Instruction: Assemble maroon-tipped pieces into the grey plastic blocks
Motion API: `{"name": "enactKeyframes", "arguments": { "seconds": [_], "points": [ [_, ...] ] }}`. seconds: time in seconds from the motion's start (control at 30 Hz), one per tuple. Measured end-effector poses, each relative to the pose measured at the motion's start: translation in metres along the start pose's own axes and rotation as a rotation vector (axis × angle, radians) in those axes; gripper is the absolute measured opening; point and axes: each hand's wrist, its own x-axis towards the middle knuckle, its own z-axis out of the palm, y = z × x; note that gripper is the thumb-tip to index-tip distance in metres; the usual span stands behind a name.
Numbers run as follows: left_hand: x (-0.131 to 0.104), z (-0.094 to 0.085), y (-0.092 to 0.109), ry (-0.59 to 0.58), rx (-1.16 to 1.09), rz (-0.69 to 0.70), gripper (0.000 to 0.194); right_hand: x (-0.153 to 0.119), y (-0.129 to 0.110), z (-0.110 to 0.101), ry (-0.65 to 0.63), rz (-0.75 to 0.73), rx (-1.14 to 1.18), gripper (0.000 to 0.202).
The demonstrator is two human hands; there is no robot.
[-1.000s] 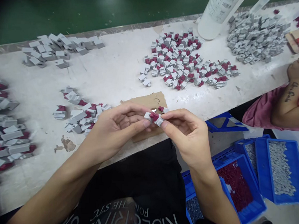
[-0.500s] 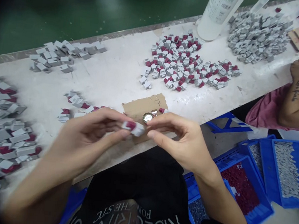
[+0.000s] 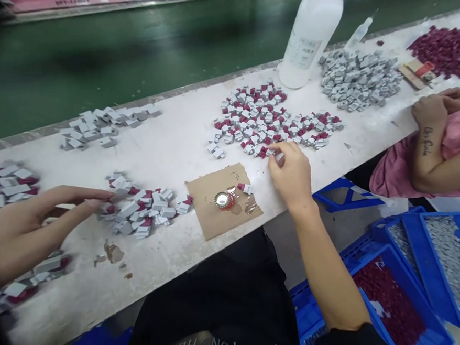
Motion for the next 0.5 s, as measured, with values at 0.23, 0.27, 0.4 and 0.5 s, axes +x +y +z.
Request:
{"name": "enactKeyframes", "arguments": {
  "seconds": [0.23,0.27,0.4,0.5],
  "points": [
    [0.054,-0.012,0.022,0.069,0.134,0.096,0.031,-0.025,0.008,-0.022,0.013,-0.15,-0.084,0.011],
    [0.064,-0.012,0.022,0.114,0.141,0.112,0.031,-0.029,0.01,-0.023,-0.001,-0.195,-0.1,0.011],
    [0.093,-0.004,0.021,0.183,0.134,0.141,0.025,-0.046,0.012,-0.027,-0.123,-0.342,-0.122,0.014],
    [0.105,0.005,0.019,0.151,0.097,0.156,0.019,-0.053,0.008,-0.033,-0.177,-0.335,-0.062,0.016]
  ]
}}
